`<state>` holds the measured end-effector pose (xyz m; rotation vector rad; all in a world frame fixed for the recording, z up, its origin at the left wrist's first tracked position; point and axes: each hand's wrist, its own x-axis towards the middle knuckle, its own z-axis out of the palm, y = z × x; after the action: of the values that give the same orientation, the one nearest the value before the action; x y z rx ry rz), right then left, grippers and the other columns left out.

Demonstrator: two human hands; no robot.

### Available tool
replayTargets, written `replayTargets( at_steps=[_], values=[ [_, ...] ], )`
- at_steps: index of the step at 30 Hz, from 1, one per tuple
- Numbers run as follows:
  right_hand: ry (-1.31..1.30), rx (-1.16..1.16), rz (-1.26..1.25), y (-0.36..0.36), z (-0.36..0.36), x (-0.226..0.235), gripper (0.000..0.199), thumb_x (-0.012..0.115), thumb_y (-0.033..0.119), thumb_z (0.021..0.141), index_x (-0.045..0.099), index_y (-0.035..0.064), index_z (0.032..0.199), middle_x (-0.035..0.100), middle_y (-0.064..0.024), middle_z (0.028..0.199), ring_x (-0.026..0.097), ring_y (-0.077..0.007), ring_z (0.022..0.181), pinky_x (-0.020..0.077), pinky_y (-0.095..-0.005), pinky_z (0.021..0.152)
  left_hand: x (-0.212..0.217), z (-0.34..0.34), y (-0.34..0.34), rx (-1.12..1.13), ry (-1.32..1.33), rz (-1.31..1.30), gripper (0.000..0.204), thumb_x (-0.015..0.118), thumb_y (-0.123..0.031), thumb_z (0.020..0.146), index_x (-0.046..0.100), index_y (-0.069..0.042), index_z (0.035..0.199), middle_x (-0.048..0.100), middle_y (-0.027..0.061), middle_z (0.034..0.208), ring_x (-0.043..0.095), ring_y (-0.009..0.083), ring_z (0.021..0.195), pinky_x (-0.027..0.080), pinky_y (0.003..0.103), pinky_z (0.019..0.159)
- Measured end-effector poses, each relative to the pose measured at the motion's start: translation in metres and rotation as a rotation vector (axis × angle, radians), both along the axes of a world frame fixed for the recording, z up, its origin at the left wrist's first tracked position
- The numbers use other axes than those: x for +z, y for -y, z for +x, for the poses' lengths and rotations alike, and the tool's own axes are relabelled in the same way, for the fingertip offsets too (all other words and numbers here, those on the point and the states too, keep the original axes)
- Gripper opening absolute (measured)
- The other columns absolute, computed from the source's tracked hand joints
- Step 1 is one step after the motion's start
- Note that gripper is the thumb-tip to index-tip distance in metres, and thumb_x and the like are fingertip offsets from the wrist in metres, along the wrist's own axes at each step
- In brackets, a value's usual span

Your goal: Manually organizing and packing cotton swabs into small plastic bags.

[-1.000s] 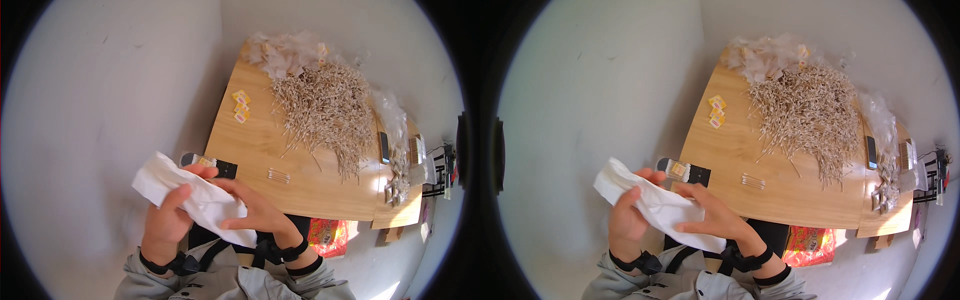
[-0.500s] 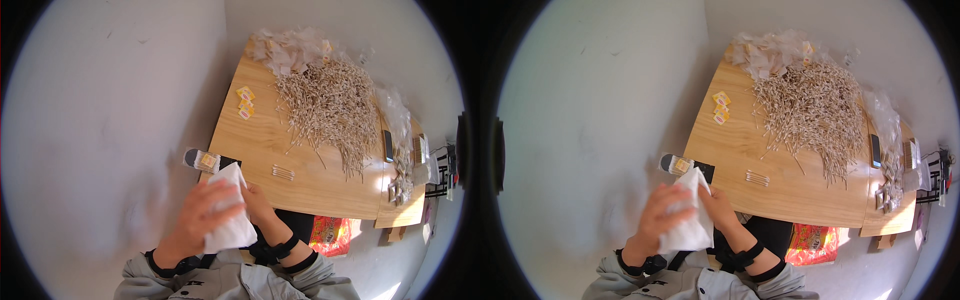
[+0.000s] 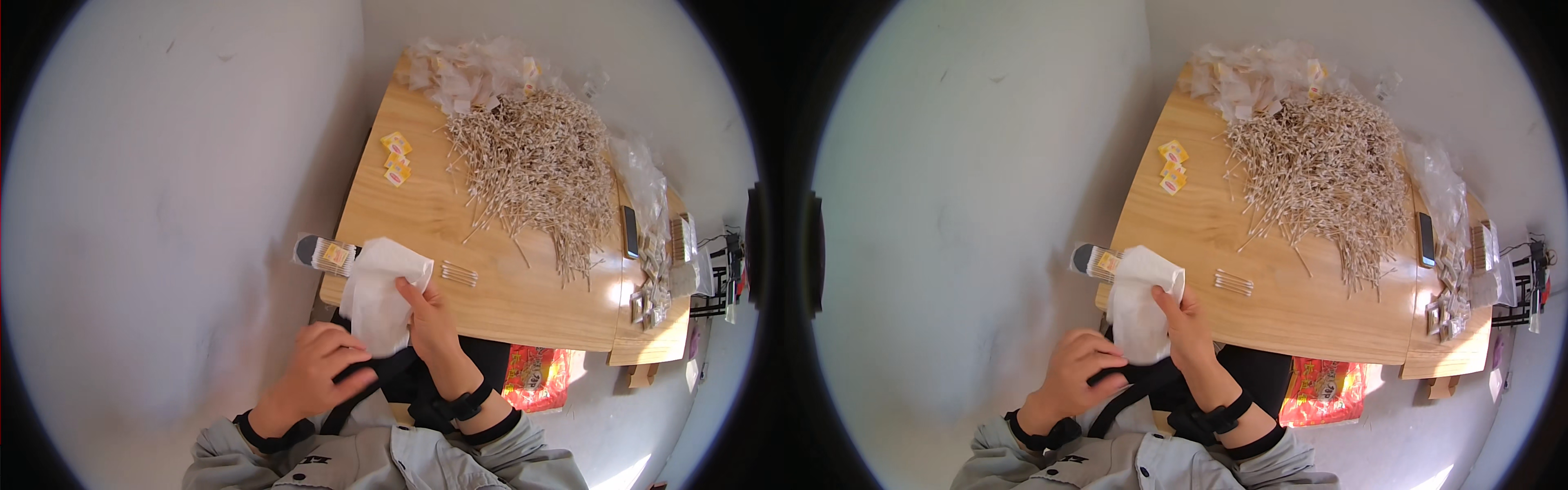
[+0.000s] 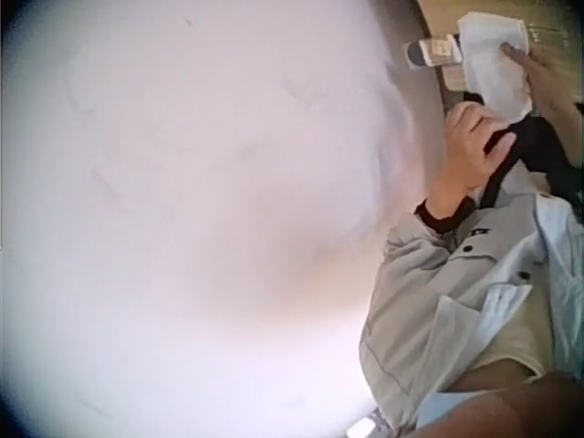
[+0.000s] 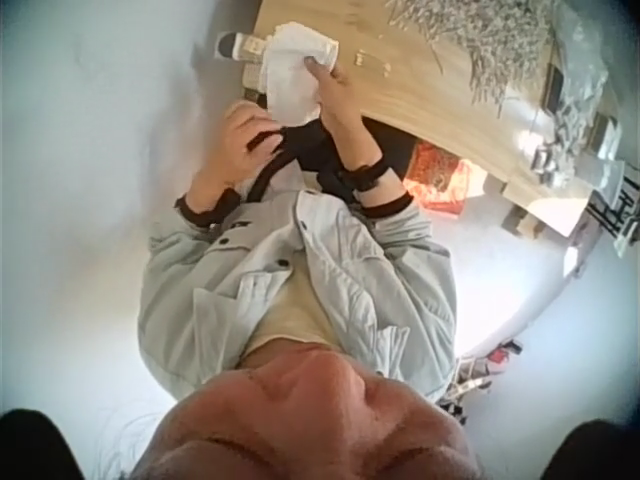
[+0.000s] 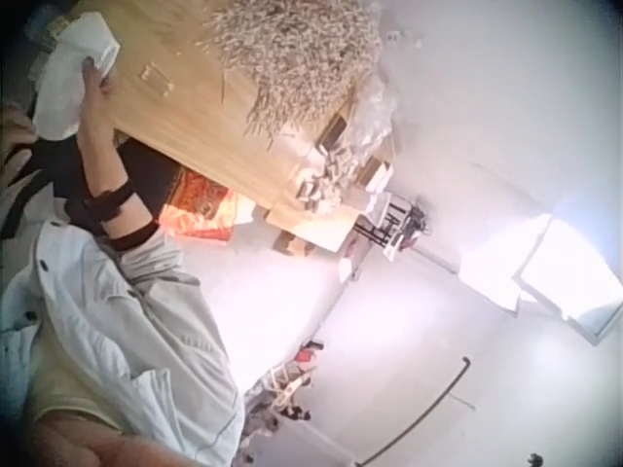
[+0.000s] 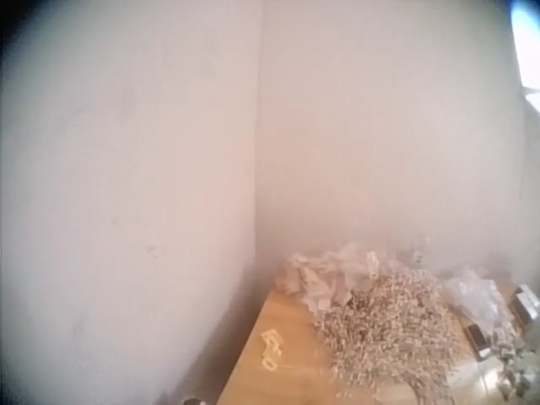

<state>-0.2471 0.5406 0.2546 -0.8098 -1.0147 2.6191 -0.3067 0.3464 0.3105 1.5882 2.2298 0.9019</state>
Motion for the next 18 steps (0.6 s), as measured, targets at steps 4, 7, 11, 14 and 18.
replayTargets(
  at_steps=[4, 7, 11, 14, 18],
  values=[
    [-0.118, -0.022, 0.384, 0.020, -0.002, 0.006, 0.029, 0.057, 0.009, 0.095, 0.056, 0.0002, 0.123, 0.061, -0.0043, 0.113, 0.055, -0.0113, 0.107, 0.0447, -0.0280, 0.092, -0.005, 0.013, -0.003, 0.412, 1.233, 0.116, 0.050, 0.055, -0.030, 0.097, 0.042, -0.003, 0.137, 0.055, 0.0096, 0.130, 0.058, 0.0219, 0.114, 0.049, 0.036, 0.090],
    [-0.222, 0.339, 0.148, 0.037, 0.000, 0.027, 0.034, 0.056, 0.009, 0.096, 0.051, 0.0000, 0.128, 0.059, -0.0046, 0.116, 0.055, -0.0125, 0.108, 0.0426, -0.0292, 0.096, -0.021, 0.006, -0.014, 0.573, 1.585, 0.626, 0.048, 0.056, -0.022, 0.096, 0.040, -0.001, 0.137, 0.056, 0.0097, 0.128, 0.058, 0.0222, 0.114, 0.048, 0.034, 0.092],
    [-0.261, 0.452, 0.170, 0.044, 0.000, 0.023, 0.033, 0.055, 0.009, 0.096, 0.048, -0.0014, 0.127, 0.058, -0.0060, 0.116, 0.055, -0.0123, 0.107, 0.0473, -0.0303, 0.090, -0.021, -0.010, 0.002, 0.672, 1.527, 0.571, 0.050, 0.058, -0.017, 0.095, 0.040, -0.001, 0.138, 0.055, 0.0113, 0.130, 0.056, 0.0194, 0.115, 0.046, 0.031, 0.095],
    [-0.082, 0.656, 0.662, 0.034, 0.011, 0.014, 0.040, 0.061, 0.016, 0.091, 0.048, -0.0006, 0.125, 0.057, -0.0115, 0.111, 0.058, -0.0223, 0.104, 0.0474, -0.0353, 0.091, -0.030, -0.018, 0.035, 0.816, 0.836, 0.317, 0.033, 0.061, -0.012, 0.091, 0.058, 0.001, 0.121, 0.067, 0.0116, 0.109, 0.064, 0.0221, 0.102, 0.049, 0.032, 0.089],
    [-0.109, 1.108, 1.183, 0.053, 0.036, -0.005, 0.044, 0.066, 0.031, 0.085, 0.055, 0.0048, 0.118, 0.056, -0.0164, 0.106, 0.058, -0.0358, 0.103, 0.0486, -0.0424, 0.088, -0.071, 0.008, 0.088, 0.715, 0.430, -0.147, 0.039, 0.059, -0.006, 0.084, 0.059, -0.007, 0.123, 0.067, 0.0187, 0.103, 0.065, 0.0329, 0.098, 0.050, 0.038, 0.085]
  ],
)
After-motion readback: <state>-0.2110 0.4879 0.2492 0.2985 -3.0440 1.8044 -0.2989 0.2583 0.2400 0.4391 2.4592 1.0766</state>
